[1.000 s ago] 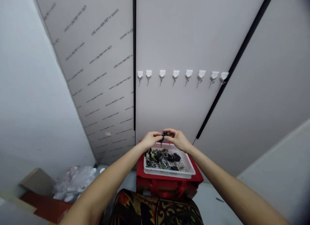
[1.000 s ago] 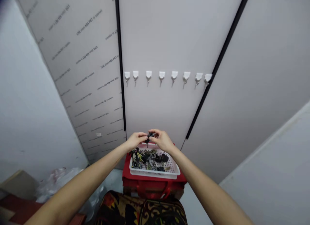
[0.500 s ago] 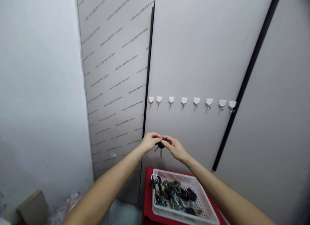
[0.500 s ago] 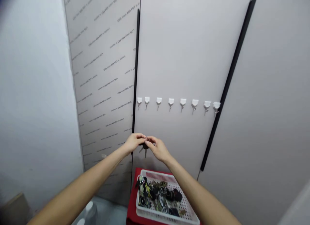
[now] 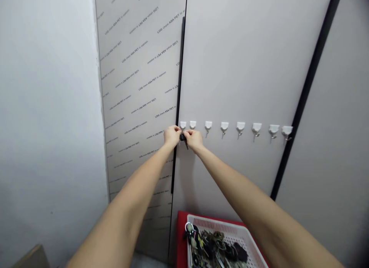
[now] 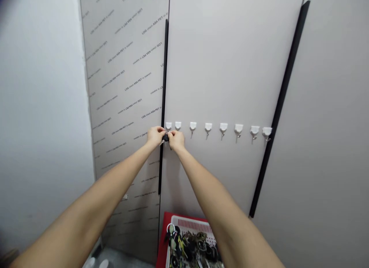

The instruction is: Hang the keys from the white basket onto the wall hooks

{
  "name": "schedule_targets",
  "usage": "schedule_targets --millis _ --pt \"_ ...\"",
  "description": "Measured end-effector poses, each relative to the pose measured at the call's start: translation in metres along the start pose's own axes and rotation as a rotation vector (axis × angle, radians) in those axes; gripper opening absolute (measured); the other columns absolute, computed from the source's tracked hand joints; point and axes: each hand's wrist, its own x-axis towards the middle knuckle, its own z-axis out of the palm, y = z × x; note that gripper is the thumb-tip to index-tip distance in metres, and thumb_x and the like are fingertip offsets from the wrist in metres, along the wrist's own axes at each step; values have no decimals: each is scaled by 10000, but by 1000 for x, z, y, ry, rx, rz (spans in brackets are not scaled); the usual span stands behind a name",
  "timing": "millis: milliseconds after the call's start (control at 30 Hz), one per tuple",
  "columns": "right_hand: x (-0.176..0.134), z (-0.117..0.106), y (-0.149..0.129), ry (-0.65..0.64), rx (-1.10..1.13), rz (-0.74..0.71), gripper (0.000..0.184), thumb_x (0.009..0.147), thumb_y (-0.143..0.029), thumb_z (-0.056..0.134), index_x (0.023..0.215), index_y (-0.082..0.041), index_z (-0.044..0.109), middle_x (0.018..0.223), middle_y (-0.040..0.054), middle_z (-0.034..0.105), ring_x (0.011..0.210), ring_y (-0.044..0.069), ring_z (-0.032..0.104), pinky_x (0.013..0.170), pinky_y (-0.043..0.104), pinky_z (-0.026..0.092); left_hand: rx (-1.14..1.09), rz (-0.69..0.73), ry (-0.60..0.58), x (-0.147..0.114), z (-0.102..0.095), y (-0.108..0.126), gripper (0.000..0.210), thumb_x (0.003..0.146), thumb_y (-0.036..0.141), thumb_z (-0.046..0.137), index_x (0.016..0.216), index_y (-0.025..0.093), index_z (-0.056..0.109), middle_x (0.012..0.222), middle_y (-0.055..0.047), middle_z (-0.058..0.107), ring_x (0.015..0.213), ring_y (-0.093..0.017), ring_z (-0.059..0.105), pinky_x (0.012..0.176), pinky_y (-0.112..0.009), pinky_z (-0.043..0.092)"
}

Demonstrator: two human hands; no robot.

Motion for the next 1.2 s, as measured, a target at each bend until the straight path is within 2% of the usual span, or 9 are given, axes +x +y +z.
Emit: schedule_targets --millis 133,367,500,633,700,867,1000,1100,1200 --pt "7 6 0 45 -142 45 252 653 -284 381 676 -137 584 634 50 581 573 119 500 528 210 360 128 106 11 6 7 -4 119 592 171 441 619 166 557 627 -3 572 581 -90 479 591 -203 359" --pt "4 10 7 8 -270 104 281 672 -301 374 668 -119 589 617 74 581 570 130 506 513 213 354 246 101 -55 -2 13 -12 182 626 203 415 681 160 583 686 -43 590 661 -126 506 641 -231 366" --pt "-9 -3 19 -33 -259 34 292 687 -304 369 725 -112 584 636 60 580 593 112 514 548 204 361 232 113 -30 -21 8 -17 220 645 242 404 765 161 570 776 -41 574 699 -118 497 649 -227 368" --pt "-48 -31 57 -120 -287 6 269 668 -290 408 804 -119 565 686 42 581 613 99 520 586 204 367 159 127 -29 -56 6 -27 233 646 229 411 821 143 538 816 -24 543 708 -90 476 676 -222 362" --pt "-81 -46 84 -272 -338 48 243 645 -260 438 799 -126 569 665 32 585 603 99 522 589 203 370 123 115 -101 -80 9 -34 227 644 208 411 824 134 529 810 -18 538 700 -80 469 683 -225 362" --pt "-171 -79 151 -762 -454 148 134 554 -193 513 653 -183 603 611 -1 597 575 106 519 549 189 365 86 64 -391 -152 28 -53 197 621 166 432 782 142 541 758 -11 546 643 -73 474 658 -206 378" --pt "-210 -90 183 -792 -576 208 158 545 -228 517 669 -186 606 636 16 597 581 113 516 521 186 350 101 60 -587 -196 50 -63 196 622 165 430 775 142 549 744 -22 553 622 -79 480 638 -199 381" --pt "-222 -90 191 -816 -619 228 231 558 -271 510 757 -192 594 652 18 592 590 116 512 516 187 341 115 91 -730 -218 60 -62 200 629 178 425 783 154 551 756 -21 557 651 -89 486 640 -200 378" --pt "-230 -85 191 -796 -657 164 297 546 -288 528 826 -199 572 711 33 587 656 142 512 550 203 338 151 127 -827 -233 65 -57 191 632 184 426 773 173 554 764 -15 558 683 -101 486 645 -206 371"
